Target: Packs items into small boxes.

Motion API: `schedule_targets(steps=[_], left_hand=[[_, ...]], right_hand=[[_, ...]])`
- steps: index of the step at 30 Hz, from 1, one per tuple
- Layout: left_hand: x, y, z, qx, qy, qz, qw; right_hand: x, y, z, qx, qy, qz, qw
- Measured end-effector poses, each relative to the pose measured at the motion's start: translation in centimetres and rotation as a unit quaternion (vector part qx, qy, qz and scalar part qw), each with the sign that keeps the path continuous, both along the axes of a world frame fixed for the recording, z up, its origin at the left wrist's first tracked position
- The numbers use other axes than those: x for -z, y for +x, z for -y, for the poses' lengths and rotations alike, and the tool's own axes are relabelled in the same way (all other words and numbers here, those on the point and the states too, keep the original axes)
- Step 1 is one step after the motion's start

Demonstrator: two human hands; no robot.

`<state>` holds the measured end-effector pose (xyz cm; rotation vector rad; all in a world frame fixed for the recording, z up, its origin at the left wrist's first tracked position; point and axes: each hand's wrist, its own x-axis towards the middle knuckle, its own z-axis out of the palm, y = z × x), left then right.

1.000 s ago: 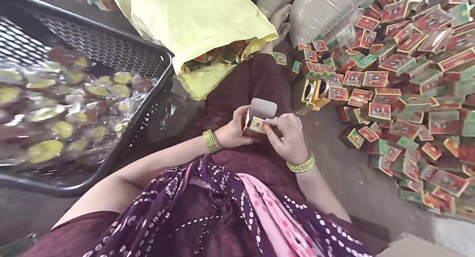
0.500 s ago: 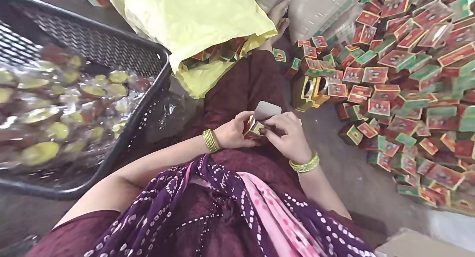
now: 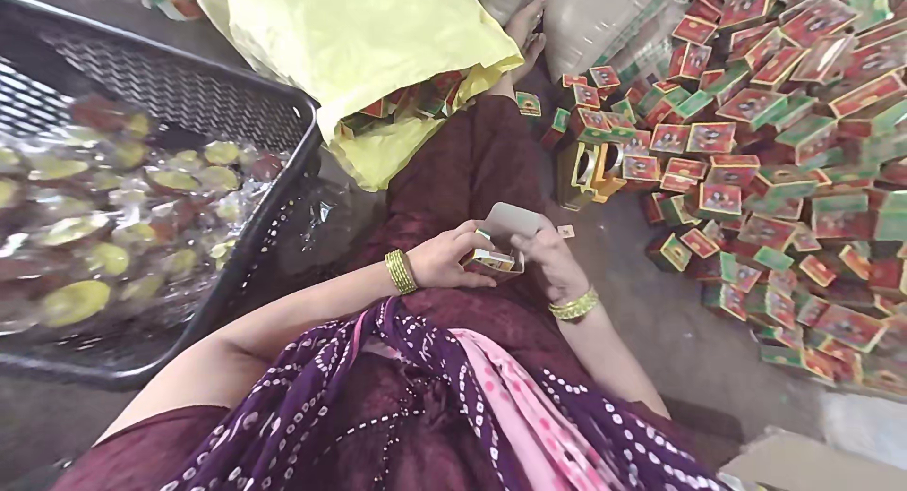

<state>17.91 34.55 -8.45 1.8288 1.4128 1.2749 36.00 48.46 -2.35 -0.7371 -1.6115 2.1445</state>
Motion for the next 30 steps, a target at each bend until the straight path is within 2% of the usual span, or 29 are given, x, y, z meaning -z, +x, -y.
schedule_targets(steps=[2,3,5,8,11,14,17,18,22,24,27,30], left_hand=[[0.3,0.0,-0.1,0.01,0.012,-0.009,1.0],[0.3,0.0,-0.2,0.008,0.015,-0.003,1.0],[0.0,0.1,-0.1,-0.008,0.004,0.027,1.0],[0.3,0.1,0.0,-0.054,0.0,0.068,0.996],[0.7,0.1,-0.2,-0.036,0.023,0.093,0.995],[0.6,-0.1,-0.3,-0.023,-0.003,0.096,0.995],[0.4,-0.1,-0.4,-0.023,-0.017,0.105,0.994],[0.5,-0.1,-0.4,-0.023,-0.016,0.11,0.993],[0.3,-0.1,-0.3,-0.02,-0.026,0.122,0.992],[0.4,-0.1,-0.2,-0.017,-0.024,0.119,0.992],[0.3,-0.1,-0.3,-0.007,-0.035,0.118,0.992],[0.3,0.0,-0.2,-0.01,-0.052,0.113,0.992]], right_hand=[[0.4,-0.6,1.1,-0.022,-0.021,0.008,0.999],[0.5,-0.7,1.2,-0.014,0.004,0.007,1.0],[0.8,-0.5,1.2,0.004,0.125,-0.028,0.992],[1.0,0.1,0.3,-0.037,0.313,-0.092,0.945],[0.5,0.1,0.1,-0.08,0.367,-0.116,0.919],[-0.1,0.2,0.4,-0.089,0.435,-0.067,0.894],[-0.6,0.3,0.4,-0.094,0.548,-0.04,0.83],[-0.6,0.2,0.4,-0.095,0.563,-0.046,0.82],[-0.8,0.2,-0.1,-0.099,0.526,-0.073,0.842],[-0.8,0.2,-0.3,-0.115,0.526,-0.065,0.84],[-1.0,0.4,-0.3,-0.135,0.547,-0.049,0.825],[-1.6,0.4,-0.1,-0.162,0.592,-0.04,0.788]])
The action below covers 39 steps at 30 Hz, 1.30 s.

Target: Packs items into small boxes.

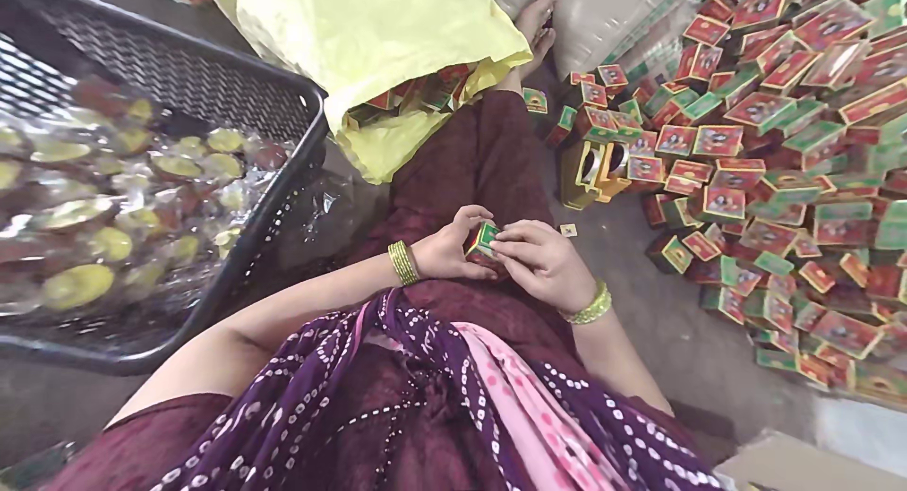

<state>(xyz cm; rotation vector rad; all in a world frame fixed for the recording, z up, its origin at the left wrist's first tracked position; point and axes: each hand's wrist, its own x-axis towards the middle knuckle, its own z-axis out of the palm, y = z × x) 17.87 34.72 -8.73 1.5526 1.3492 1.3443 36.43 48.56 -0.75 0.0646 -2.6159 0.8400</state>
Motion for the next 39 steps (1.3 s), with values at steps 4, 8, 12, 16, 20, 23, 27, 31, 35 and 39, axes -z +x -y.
schedule_targets(steps=[4,8,12,16,20,23,27,31,35,39], left_hand=[[-0.1,-0.1,-0.1,0.001,0.0,0.002,1.0],[-0.2,0.0,-0.3,0.003,-0.01,0.005,1.0],[0.2,0.0,-0.2,0.014,0.001,0.023,1.0],[-0.1,0.0,-0.4,0.008,-0.021,0.077,0.997],[0.2,0.0,-0.4,0.012,-0.022,0.095,0.995],[0.3,0.0,-0.4,0.009,-0.021,0.086,0.996],[0.4,0.1,-0.4,-0.034,-0.014,0.114,0.993],[0.7,0.2,-0.5,-0.057,-0.007,0.147,0.987],[0.1,0.2,-0.4,-0.014,-0.027,0.17,0.985],[0.4,-0.1,-0.7,-0.046,-0.048,0.235,0.97]], right_hand=[[-0.4,0.0,0.2,0.007,0.055,-0.006,0.998],[-0.5,-0.1,-0.3,-0.007,0.043,-0.002,0.999],[-0.3,0.0,-0.7,-0.027,-0.014,0.016,0.999],[0.2,-0.2,-1.2,0.005,-0.078,0.012,0.997],[0.2,-0.3,-0.8,-0.013,-0.037,0.019,0.999],[0.1,-0.3,-0.4,-0.034,-0.026,0.031,0.999],[1.4,-0.2,0.4,0.031,-0.002,-0.019,0.999],[3.8,0.2,1.5,0.094,-0.009,-0.048,0.994],[3.6,1.2,-0.6,0.082,-0.229,0.008,0.97],[3.8,1.8,-7.5,0.328,-0.348,-0.056,0.876]])
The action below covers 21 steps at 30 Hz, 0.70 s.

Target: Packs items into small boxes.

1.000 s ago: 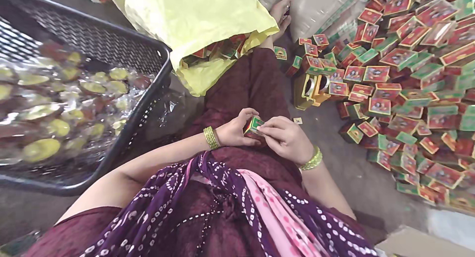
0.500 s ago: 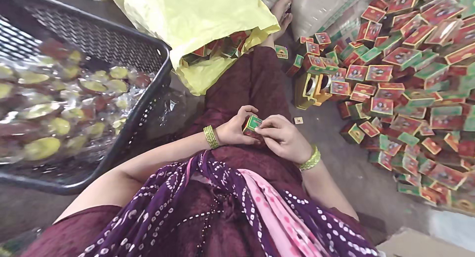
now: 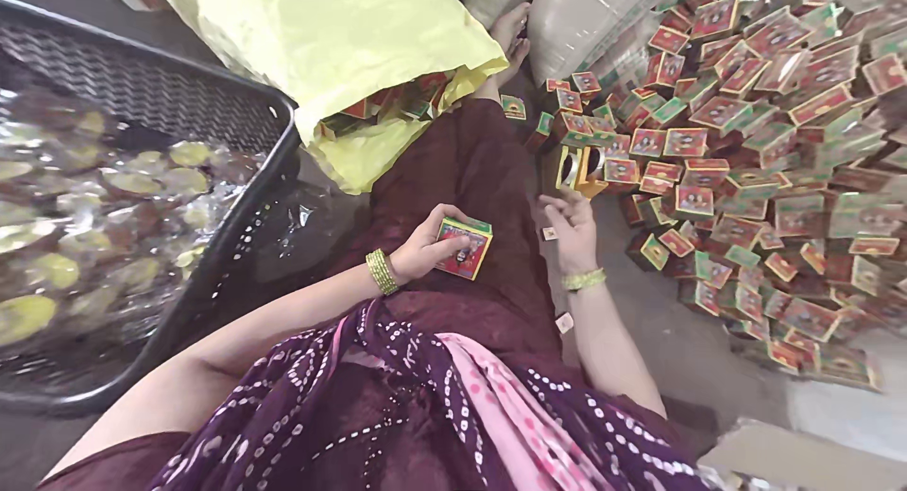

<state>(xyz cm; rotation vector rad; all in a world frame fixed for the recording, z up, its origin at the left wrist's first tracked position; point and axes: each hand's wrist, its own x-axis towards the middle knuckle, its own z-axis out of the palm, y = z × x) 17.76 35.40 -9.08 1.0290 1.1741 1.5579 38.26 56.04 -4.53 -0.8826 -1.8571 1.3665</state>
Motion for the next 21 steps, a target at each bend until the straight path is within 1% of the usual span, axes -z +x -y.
schedule_targets(steps=[2,4,5,6,7,9,12,15,18,21], left_hand=[[0.4,-0.2,0.0,-0.014,0.001,-0.018,1.0],[0.6,-0.4,-0.2,-0.022,0.006,-0.038,0.999],[0.7,-0.5,-0.3,-0.025,0.005,-0.045,0.999],[0.7,-0.6,-0.4,-0.03,0.001,-0.053,0.998],[0.6,-0.6,-0.6,-0.034,-0.004,-0.058,0.998],[0.5,-0.7,-0.7,-0.035,-0.012,-0.064,0.997],[0.6,-0.9,-0.9,-0.034,-0.012,-0.065,0.997],[0.5,-1.0,-1.0,-0.034,-0.014,-0.058,0.998],[0.3,-1.0,-1.0,-0.028,-0.018,-0.055,0.998],[0.5,-1.0,-1.0,-0.025,-0.009,-0.064,0.998]], right_hand=[[1.2,0.8,-5.2,0.144,-0.018,0.037,0.989],[2.6,1.8,-10.1,0.225,-0.034,0.11,0.968],[3.5,2.1,-12.3,0.233,-0.036,0.153,0.96],[4.4,2.3,-14.2,0.222,-0.034,0.198,0.954],[5.2,2.4,-15.8,0.199,-0.032,0.241,0.949],[6.8,2.2,-18.5,0.147,-0.026,0.296,0.944],[8.3,1.4,-20.8,0.105,-0.007,0.342,0.934],[7.8,0.5,-21.6,0.104,0.018,0.397,0.912],[7.1,-0.2,-21.2,0.146,-0.017,0.395,0.907],[6.3,0.2,-20.3,0.193,-0.093,0.304,0.928]])
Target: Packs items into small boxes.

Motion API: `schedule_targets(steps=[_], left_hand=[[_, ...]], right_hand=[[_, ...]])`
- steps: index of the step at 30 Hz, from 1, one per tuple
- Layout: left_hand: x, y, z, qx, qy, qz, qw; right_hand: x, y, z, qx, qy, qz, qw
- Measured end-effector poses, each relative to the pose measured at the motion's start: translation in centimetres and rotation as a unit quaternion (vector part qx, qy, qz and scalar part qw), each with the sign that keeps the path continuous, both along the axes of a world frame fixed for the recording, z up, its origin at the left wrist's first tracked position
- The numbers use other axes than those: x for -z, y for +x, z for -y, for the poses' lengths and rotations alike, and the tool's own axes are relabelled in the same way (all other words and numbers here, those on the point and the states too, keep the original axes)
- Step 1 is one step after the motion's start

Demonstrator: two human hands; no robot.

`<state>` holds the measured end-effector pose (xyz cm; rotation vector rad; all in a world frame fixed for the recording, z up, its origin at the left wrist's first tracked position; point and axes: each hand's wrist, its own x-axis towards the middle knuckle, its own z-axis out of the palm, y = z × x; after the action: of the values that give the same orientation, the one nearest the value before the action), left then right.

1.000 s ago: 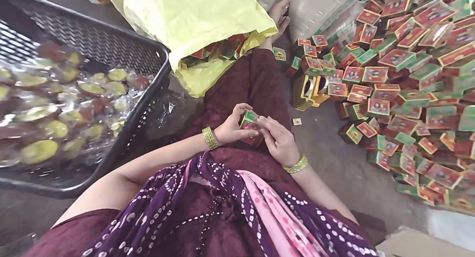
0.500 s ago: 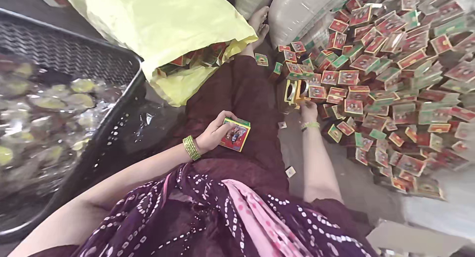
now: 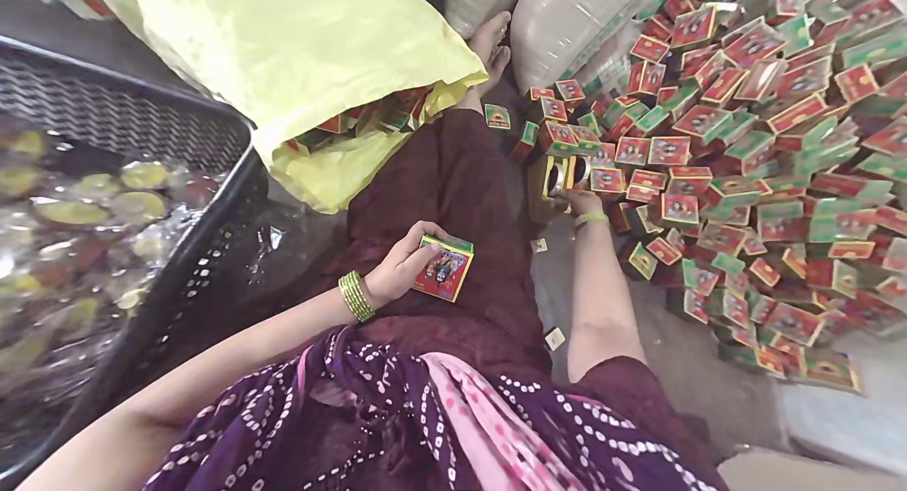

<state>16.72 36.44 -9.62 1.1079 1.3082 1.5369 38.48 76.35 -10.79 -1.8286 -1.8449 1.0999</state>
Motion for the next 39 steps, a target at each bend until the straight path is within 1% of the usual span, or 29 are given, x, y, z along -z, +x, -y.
schedule_targets(steps=[1,4,7,9,13,16,17,18,19,20,21,22,24,25,27,28,30,32,35,39], left_hand=[[0.2,-0.1,0.0,-0.001,0.003,-0.002,1.0],[0.5,-0.1,0.1,-0.004,0.004,-0.002,1.0],[0.5,0.0,0.0,-0.007,0.006,-0.004,1.0],[0.4,0.1,0.0,-0.008,0.008,-0.009,1.0],[0.2,0.2,0.3,-0.006,0.013,-0.002,1.0],[0.2,0.3,0.5,-0.011,0.017,-0.001,1.0],[0.1,0.4,0.6,-0.015,0.016,-0.004,1.0],[0.1,0.4,0.6,-0.02,0.015,-0.008,1.0],[0.0,0.5,0.5,-0.028,0.016,-0.012,0.999],[0.0,0.5,0.4,-0.035,0.019,-0.011,0.999],[0.1,0.5,0.3,-0.042,0.018,-0.01,0.999],[0.0,0.6,0.3,-0.049,0.015,-0.015,0.999],[0.0,0.6,0.3,-0.06,0.012,-0.024,0.998],[-0.1,0.6,0.2,-0.06,0.009,-0.028,0.998],[-0.1,0.6,0.1,-0.058,0.005,-0.032,0.998],[-0.2,0.6,0.1,-0.059,0.005,-0.037,0.998],[-0.2,0.6,0.1,-0.059,0.012,-0.056,0.997],[0.1,0.5,0.3,-0.06,0.026,-0.07,0.995],[0.2,0.3,0.5,-0.057,0.026,-0.074,0.995],[-0.6,0.7,0.5,-0.054,-0.007,-0.032,0.998]], right_hand=[[-0.3,0.3,0.5,0.019,-0.009,-0.026,0.999],[-0.9,1.3,2.6,0.054,-0.022,-0.045,0.997],[-1.0,1.9,4.9,0.053,-0.04,-0.034,0.997],[-0.4,1.9,5.4,0.04,-0.043,-0.016,0.998],[0.6,1.5,5.0,0.013,-0.01,0.055,0.998],[-1.1,0.6,6.5,-0.023,0.052,0.178,0.982],[-1.5,0.4,7.0,-0.03,0.062,0.206,0.976],[-1.8,0.3,7.4,-0.04,0.061,0.21,0.975],[-2.2,0.1,7.4,-0.054,0.053,0.187,0.979],[-2.4,-0.1,7.6,-0.068,0.05,0.126,0.988],[-2.6,-0.4,8.1,-0.081,0.048,0.036,0.995],[-3.0,-1.0,9.5,-0.091,0.035,-0.062,0.993],[-5.2,-2.6,14.2,-0.116,-0.015,-0.245,0.962],[-6.7,-3.3,17.0,-0.139,-0.044,-0.312,0.939],[-8.6,-4.0,21.7,-0.205,-0.083,-0.4,0.889],[-9.3,-4.3,23.6,-0.238,-0.097,-0.42,0.871],[-10.1,-5.2,26.5,-0.265,-0.128,-0.428,0.854],[-9.9,-6.0,28.1,-0.265,-0.147,-0.406,0.862],[-8.9,-7.0,28.7,-0.24,-0.169,-0.362,0.885],[-8.3,-7.6,28.8,-0.198,-0.17,-0.338,0.905]])
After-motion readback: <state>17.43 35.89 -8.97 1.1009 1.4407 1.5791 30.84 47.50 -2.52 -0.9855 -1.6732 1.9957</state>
